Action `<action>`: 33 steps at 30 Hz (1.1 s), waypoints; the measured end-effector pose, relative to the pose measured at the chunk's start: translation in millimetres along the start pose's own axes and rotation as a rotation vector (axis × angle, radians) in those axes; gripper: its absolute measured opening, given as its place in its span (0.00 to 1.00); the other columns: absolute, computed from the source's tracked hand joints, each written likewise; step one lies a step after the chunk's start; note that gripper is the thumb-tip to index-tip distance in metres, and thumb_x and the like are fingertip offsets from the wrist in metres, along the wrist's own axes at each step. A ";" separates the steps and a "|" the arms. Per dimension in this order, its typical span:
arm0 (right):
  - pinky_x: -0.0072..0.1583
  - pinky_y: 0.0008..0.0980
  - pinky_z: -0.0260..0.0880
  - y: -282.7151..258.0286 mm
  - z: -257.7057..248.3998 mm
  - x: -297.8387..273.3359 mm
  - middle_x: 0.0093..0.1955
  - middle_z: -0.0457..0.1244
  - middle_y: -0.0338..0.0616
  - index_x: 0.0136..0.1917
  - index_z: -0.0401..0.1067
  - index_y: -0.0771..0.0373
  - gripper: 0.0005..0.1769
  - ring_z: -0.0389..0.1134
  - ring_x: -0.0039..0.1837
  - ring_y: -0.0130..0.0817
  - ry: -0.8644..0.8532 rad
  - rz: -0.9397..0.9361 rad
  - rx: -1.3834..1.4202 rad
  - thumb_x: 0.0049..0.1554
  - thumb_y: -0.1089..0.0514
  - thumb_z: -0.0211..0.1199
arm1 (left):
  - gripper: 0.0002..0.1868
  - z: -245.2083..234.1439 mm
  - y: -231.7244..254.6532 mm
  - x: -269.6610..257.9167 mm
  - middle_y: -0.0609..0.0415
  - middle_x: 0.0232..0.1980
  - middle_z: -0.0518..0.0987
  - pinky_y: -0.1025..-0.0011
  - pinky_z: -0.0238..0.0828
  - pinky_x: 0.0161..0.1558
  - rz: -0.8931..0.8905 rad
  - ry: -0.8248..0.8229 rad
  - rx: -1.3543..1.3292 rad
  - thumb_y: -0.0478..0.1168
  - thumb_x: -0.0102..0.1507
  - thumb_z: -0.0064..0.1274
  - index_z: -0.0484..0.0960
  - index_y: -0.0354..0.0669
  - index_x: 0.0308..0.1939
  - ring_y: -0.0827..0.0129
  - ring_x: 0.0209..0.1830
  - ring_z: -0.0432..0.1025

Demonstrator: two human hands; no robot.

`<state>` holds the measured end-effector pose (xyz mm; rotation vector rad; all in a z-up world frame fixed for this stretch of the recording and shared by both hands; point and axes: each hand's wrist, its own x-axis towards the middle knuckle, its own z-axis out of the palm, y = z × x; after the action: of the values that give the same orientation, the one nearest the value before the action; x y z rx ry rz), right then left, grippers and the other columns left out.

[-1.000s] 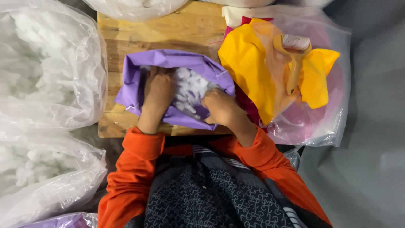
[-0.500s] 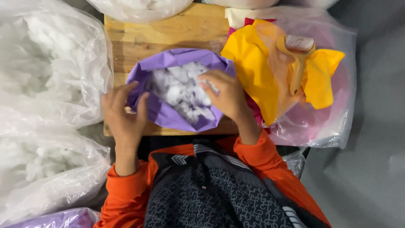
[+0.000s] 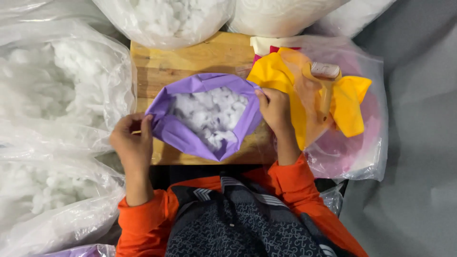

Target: Cleaning a purple fabric pouch with a lint roller and then stuffing it with white fiberfill material.

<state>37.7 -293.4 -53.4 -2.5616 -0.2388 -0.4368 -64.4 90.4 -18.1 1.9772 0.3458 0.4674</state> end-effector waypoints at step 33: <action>0.64 0.57 0.70 -104.5 -49.7 26.0 0.71 0.55 0.58 0.78 0.58 0.50 0.61 0.62 0.69 0.62 -0.644 -0.052 -0.186 0.37 0.52 0.85 | 0.42 -27.7 81.7 21.6 0.35 0.68 0.66 0.39 0.75 0.52 0.246 -0.494 0.552 0.21 0.52 0.50 0.66 0.27 0.73 0.28 0.54 0.73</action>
<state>22.6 -229.0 45.0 -2.8100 -0.5112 0.3829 -55.3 86.7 70.3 2.6021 -0.0994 0.0129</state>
